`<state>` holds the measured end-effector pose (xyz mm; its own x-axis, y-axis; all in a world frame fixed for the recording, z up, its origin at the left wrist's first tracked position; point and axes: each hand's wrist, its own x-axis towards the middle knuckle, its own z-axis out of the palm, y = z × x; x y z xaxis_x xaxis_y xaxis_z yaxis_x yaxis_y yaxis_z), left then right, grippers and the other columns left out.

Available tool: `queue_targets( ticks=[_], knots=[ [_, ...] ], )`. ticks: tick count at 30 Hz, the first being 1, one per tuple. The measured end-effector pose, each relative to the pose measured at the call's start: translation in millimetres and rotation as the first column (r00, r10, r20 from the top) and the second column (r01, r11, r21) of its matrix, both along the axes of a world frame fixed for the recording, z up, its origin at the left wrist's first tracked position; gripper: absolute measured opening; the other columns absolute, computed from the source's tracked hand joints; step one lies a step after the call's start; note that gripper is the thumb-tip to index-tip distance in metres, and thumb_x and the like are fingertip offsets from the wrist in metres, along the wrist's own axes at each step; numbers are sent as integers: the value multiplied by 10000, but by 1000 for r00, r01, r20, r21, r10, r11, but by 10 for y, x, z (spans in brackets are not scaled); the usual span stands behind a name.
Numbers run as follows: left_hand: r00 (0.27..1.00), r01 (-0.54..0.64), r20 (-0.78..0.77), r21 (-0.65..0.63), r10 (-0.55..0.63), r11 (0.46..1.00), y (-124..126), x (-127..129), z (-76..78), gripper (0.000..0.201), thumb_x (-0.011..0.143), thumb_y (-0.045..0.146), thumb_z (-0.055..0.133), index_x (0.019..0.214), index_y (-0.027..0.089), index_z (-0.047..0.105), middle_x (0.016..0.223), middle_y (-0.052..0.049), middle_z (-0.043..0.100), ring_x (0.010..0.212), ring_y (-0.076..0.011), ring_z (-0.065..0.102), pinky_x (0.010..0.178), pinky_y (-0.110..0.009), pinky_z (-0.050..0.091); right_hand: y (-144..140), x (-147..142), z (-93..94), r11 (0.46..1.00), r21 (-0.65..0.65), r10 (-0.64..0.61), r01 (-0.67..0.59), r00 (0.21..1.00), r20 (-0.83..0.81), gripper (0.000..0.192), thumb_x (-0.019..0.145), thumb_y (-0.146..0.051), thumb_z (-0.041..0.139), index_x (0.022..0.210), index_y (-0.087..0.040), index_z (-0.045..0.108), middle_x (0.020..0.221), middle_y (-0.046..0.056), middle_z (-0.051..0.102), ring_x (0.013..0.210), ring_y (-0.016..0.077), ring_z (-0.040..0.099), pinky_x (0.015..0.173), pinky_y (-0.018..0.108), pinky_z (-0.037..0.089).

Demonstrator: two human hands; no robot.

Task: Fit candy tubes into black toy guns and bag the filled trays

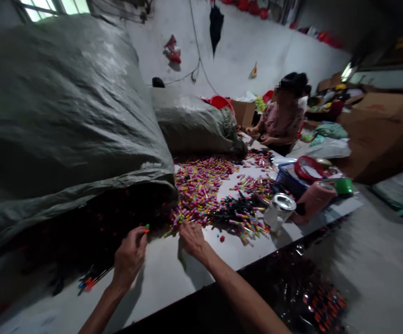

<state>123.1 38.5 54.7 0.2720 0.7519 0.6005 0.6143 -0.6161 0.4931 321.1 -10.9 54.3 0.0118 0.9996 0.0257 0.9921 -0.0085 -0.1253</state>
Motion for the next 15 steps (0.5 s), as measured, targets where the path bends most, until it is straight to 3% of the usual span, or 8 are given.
queue_targets(
  ticks=[2,4,6,9,10,12,14,15],
  knots=[
    [967,-17,247,-156,56,988,-44,89,17,212,823,341,494,964,193,547,1001,-78,646,902,-209,608,802,-323,449,-14,17,-9,999,40,-4,7,998,-57,214,832,-178,476,1016,-182,588,1100,97,608,995,223,541,790,307,403],
    [865,39,477,-366,152,930,-124,171,86,226,785,375,536,922,196,546,911,-65,665,855,-200,617,759,-302,460,-60,40,-14,997,77,-13,24,991,-130,189,841,-197,482,990,-177,596,1056,101,625,978,223,545,796,312,398],
    [691,185,666,-539,282,821,-225,224,181,228,762,388,556,882,195,539,801,-46,674,794,-184,623,709,-282,468,-147,43,-11,994,98,-28,51,974,-227,191,855,-209,466,978,-156,602,989,107,642,910,217,566,760,310,405],
    [438,400,769,-630,465,666,-368,254,282,258,691,375,617,847,185,539,709,-17,659,698,-174,624,603,-269,480,-341,-58,2,993,101,-9,58,901,-434,246,885,-257,404,957,-144,610,855,68,648,774,179,580,653,267,416],
    [383,446,771,-637,509,629,-410,255,296,271,659,350,647,843,180,543,700,-9,652,680,-168,623,580,-262,481,-420,-122,12,994,87,-1,61,821,-571,270,889,-285,396,956,-141,614,814,52,640,729,163,574,619,251,414],
    [329,506,756,-647,566,570,-491,253,307,291,604,281,694,832,167,554,706,0,644,649,-145,616,556,-241,481,-575,-259,56,997,20,-23,74,534,-845,308,873,-360,434,953,-128,621,736,25,608,637,135,544,561,231,402],
    [325,542,732,-663,599,517,-569,248,318,287,581,230,714,815,152,568,702,-1,641,596,-118,597,522,-214,468,-666,-333,138,995,-50,-70,90,231,-970,346,827,-425,515,943,-119,627,683,4,569,570,117,504,527,228,387],
    [332,555,722,-670,607,493,-605,244,328,279,582,215,717,812,148,575,692,-1,638,573,-109,588,502,-201,458,-666,-319,195,991,-61,-79,118,159,-984,357,809,-445,539,926,-119,628,659,-6,548,546,110,486,514,227,379]
  ],
)
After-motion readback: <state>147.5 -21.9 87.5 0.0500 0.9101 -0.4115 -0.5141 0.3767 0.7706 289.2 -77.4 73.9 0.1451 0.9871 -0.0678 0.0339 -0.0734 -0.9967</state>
